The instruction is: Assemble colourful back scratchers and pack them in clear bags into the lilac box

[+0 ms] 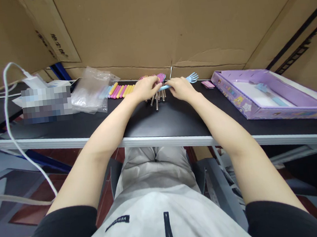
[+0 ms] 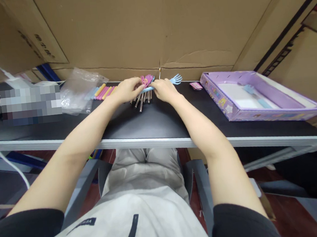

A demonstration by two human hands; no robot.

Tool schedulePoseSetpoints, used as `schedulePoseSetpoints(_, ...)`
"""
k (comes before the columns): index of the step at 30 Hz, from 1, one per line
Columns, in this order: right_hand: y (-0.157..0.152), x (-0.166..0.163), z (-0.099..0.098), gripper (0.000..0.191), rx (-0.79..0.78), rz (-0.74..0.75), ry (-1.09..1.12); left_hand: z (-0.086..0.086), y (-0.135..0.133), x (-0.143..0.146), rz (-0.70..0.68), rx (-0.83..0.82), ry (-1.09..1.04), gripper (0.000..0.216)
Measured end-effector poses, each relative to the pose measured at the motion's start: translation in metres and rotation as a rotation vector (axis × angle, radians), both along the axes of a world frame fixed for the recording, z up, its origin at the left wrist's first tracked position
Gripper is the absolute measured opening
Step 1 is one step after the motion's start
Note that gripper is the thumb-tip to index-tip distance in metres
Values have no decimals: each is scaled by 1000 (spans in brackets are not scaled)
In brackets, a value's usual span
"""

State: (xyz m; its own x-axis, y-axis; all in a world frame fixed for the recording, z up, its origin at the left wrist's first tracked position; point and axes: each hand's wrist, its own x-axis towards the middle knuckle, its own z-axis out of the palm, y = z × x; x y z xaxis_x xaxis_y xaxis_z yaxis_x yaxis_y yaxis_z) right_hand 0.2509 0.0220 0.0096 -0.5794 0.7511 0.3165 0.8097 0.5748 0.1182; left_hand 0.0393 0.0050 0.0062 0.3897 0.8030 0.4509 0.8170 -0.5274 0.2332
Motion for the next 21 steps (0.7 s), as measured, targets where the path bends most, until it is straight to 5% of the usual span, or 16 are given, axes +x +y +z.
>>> schedulePoseSetpoints(6,-9,-12,2,39,8,22,26,-8,1,7,-149,-38,67,32)
schedulePoseSetpoints(15,-1,5,5,36,149,-101,164,-3,9,-14,78,-75,100,30)
schedulePoseSetpoints(18,10,13,3,44,173,-180,348,-7,17,-21,101,-63,51,28)
schedulePoseSetpoints(21,24,12,-3,49,10,-204,734,-10,20,-22,100,-51,21,25)
